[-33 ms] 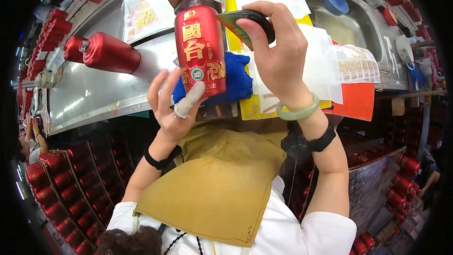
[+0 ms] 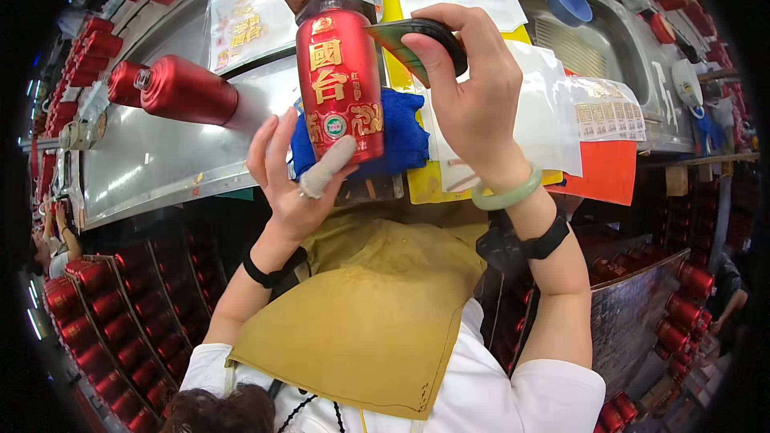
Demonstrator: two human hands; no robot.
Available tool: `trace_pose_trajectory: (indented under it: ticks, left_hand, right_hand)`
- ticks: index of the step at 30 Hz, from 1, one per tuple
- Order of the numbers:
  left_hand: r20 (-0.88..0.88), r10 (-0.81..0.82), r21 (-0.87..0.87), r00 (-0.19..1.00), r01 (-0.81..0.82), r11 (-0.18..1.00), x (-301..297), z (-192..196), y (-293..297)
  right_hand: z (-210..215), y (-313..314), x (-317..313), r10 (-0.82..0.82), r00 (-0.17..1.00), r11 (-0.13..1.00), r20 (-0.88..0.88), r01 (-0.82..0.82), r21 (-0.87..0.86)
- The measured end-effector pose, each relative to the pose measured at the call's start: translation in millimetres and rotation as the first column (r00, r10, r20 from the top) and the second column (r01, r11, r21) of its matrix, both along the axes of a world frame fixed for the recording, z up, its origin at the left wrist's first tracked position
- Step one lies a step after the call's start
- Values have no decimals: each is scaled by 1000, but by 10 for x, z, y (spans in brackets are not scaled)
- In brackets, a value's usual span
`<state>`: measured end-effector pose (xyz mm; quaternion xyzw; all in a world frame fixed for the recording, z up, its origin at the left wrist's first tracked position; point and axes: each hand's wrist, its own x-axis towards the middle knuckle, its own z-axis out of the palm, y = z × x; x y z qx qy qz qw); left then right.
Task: Applying decorative labels and stickers to red metallic bottles at a factory workstation.
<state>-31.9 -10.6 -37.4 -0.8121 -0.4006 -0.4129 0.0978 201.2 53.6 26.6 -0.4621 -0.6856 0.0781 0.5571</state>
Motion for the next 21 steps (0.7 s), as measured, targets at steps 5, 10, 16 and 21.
trace_pose_trajectory:
  ticks: [5, 10, 16, 21]
  left_hand:
    - [-234, -172, -21, 957, 172, 985, 29, 144, 168]
    - [-9, 89, -150, 996, -89, 985, 27, 133, 121]
    - [107, 10, -130, 994, 4, 992, 193, 139, 79]
    - [420, 66, -387, 905, 113, 915, 129, 74, 143]
  right_hand:
    - [-20, -49, -14, 2, 1000, 1000, 0, -2, -25]
    - [-10, -156, 96, -63, 998, 994, 0, 63, -86]
    - [-153, -139, -72, 56, 959, 987, 279, -95, 131]
    - [-32, -430, -310, 377, 884, 919, 275, -394, 4]
